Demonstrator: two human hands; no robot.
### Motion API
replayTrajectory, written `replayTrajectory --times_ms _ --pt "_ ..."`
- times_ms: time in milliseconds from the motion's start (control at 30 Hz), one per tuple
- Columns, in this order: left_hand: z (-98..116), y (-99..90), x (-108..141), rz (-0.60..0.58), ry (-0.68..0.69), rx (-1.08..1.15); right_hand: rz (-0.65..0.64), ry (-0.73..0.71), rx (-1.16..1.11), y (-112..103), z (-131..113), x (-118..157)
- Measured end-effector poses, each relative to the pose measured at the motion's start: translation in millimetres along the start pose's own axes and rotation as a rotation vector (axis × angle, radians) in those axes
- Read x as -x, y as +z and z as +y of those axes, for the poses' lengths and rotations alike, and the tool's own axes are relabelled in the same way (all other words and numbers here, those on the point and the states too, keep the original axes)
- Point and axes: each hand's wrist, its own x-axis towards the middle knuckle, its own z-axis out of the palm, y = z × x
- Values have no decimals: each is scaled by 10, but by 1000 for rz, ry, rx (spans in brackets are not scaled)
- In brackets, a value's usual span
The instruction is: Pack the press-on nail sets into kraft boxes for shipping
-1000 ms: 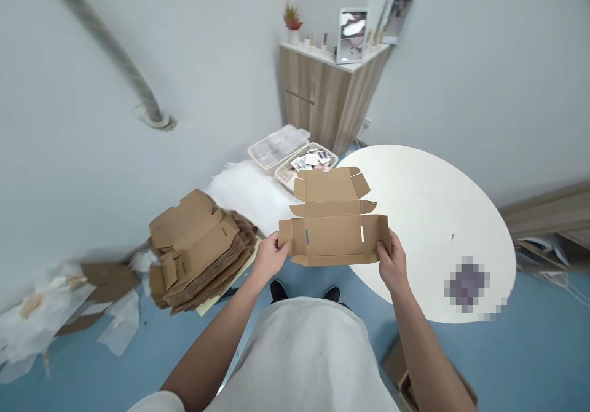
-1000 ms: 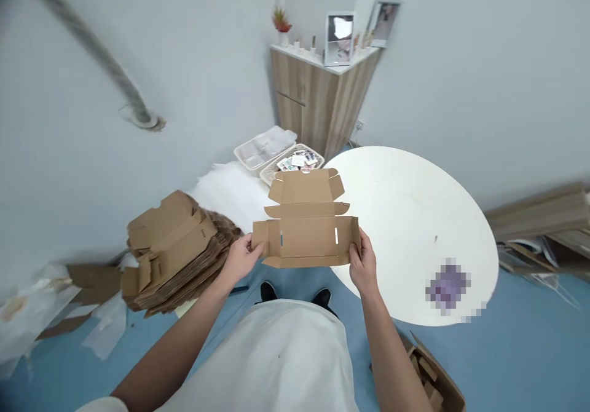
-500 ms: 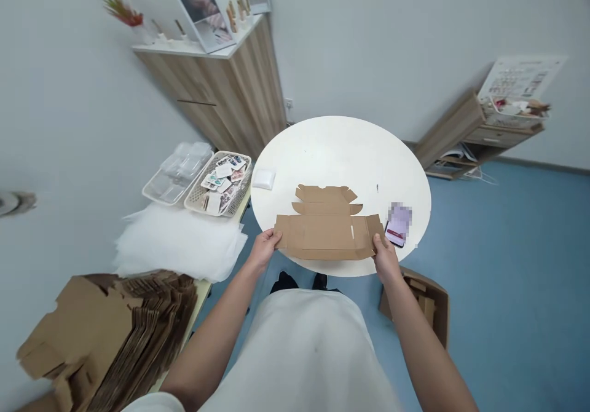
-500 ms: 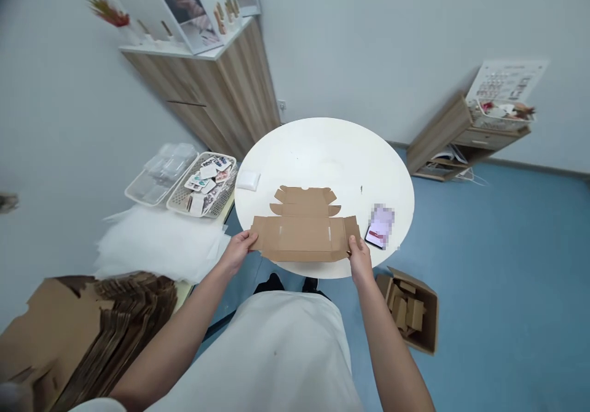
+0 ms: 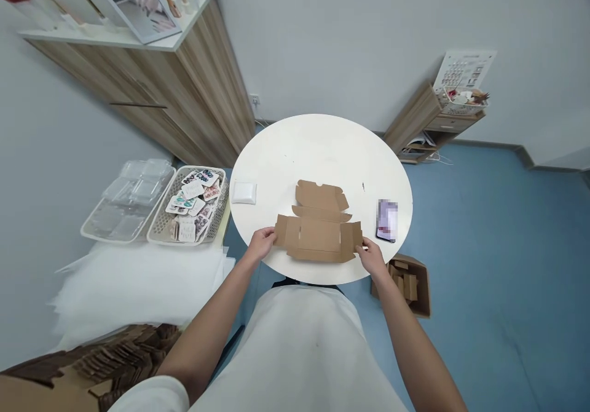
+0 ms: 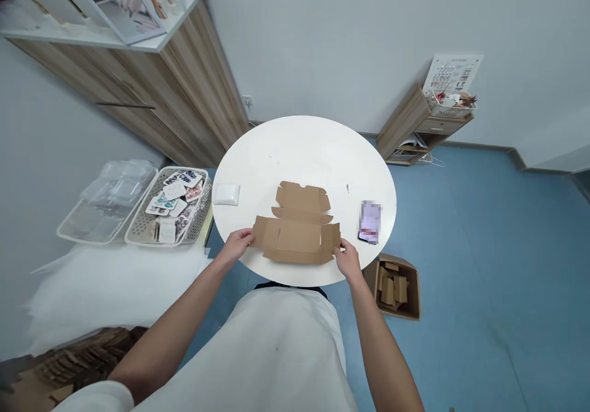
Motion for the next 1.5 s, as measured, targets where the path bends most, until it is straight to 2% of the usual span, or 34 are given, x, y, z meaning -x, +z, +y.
replayTrajectory --times_ms 233,433,533,667,767,900,1067,1200,1367,1500 --pt "-237 -55 -244 51 47 59 60 74 -50 279 14 16" --pt "-321 30 -383 95 76 -30 69 100 -73 299 122 -73" --pt "-298 70 -377 128 122 -124 88 98 41 253 151 -130" --pt "-230 131 -212 256 328 -454 257 50 328 179 95 -224" --pt "-154 229 -17 207 494 -700 260 4 402 141 1 -380" --pt "-97 401 154 -13 619 -946 111 -18 327 159 -121 -717" --pt "-151 559 129 -75 568 -1149 4 73 135 256 -215 -1176" --pt "-149 636 17 -113 505 -1285 -39 76 144 325 -227 -1441" --pt "-78 700 -135 -133 404 -1363 -72 44 308 365 -173 -1534" --pt "-17 723 -214 -95 358 -1396 -105 -39 282 346 -160 -1454"
